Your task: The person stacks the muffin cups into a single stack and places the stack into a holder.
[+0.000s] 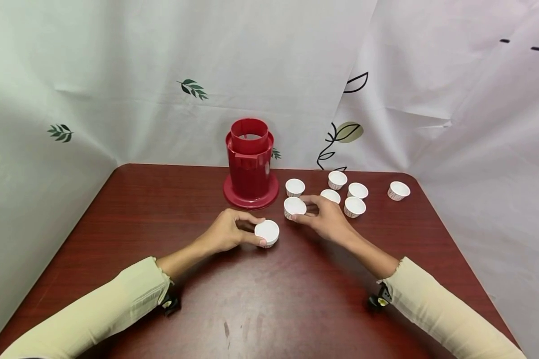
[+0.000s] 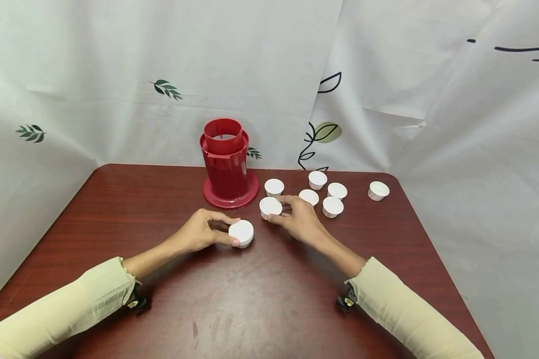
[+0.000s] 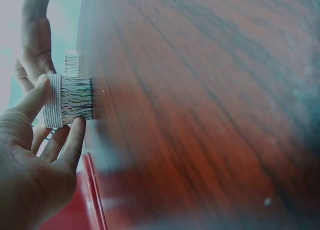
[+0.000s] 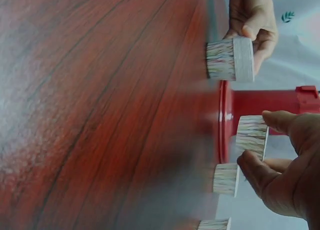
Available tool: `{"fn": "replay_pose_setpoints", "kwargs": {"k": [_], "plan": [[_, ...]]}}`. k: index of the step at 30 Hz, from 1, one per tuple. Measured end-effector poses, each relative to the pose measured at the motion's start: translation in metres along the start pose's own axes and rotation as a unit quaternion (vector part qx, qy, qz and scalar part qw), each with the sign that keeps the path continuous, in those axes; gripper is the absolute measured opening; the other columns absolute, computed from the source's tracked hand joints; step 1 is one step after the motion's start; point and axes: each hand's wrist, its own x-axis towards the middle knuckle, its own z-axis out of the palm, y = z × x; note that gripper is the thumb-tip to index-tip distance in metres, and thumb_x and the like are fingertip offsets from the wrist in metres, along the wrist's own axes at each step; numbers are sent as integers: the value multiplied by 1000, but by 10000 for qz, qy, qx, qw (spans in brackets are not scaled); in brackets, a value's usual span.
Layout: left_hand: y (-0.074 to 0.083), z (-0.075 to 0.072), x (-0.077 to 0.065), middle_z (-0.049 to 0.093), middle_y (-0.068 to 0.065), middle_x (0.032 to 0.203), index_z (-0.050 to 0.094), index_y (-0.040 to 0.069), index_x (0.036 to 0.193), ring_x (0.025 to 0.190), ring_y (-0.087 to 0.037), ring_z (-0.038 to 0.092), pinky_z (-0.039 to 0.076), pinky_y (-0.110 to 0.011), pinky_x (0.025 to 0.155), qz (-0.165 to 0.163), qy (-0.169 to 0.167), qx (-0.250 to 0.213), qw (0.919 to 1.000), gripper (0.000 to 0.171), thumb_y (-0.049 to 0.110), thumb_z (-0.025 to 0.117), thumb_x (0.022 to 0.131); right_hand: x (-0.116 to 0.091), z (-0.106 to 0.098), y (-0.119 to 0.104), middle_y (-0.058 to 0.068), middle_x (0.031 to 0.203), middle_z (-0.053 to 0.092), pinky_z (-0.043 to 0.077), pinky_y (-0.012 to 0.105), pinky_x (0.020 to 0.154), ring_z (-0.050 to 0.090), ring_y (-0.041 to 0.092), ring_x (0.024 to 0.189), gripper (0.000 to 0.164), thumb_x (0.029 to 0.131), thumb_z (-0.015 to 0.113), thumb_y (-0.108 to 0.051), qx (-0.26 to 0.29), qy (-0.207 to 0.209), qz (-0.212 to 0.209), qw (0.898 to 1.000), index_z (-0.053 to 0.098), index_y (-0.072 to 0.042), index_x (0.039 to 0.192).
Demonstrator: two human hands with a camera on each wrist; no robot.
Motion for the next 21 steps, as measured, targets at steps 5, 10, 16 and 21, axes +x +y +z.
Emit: {"fn": "replay_pose_setpoints", "kwargs": {"k": [5, 10, 16, 21], "plan": [[-1, 0, 0, 86, -6, 127, 88, 11, 122, 104, -16, 84, 65, -18, 82, 0, -7, -13, 10000, 46, 17, 105, 79, -6, 0, -10, 13, 133, 82, 69, 39, 106, 83, 26, 118, 57, 94, 94, -25, 516, -87, -81, 9986, 73, -8, 144], [-1, 1, 0, 86, -5, 127, 88, 12, 122, 105, -15, 84, 65, -18, 81, 5, -40, -66, 10000, 46, 15, 105, 80, -14, 4, -21, 18, 131, 82, 69, 32, 103, 83, 29, 117, 56, 93, 94, -18, 966, -321, -251, 9945, 73, -2, 143], [-2, 2, 0, 88, -9, 120, 87, 9, 123, 102, -19, 84, 66, -20, 79, 24, -83, -175, 9998, 46, 13, 103, 81, -22, 17, -29, 22, 129, 82, 70, 29, 100, 83, 32, 118, 56, 94, 94, -13, 1225, -547, -557, 9894, 72, 3, 143], [-1, 2, -1, 88, -9, 113, 86, 9, 122, 102, -22, 85, 66, -20, 81, -29, -39, -135, 9999, 46, 14, 104, 80, -23, 26, -32, 19, 129, 83, 70, 31, 101, 83, 29, 118, 56, 94, 94, -13, 1241, -677, -688, 9876, 72, 2, 143]]}}
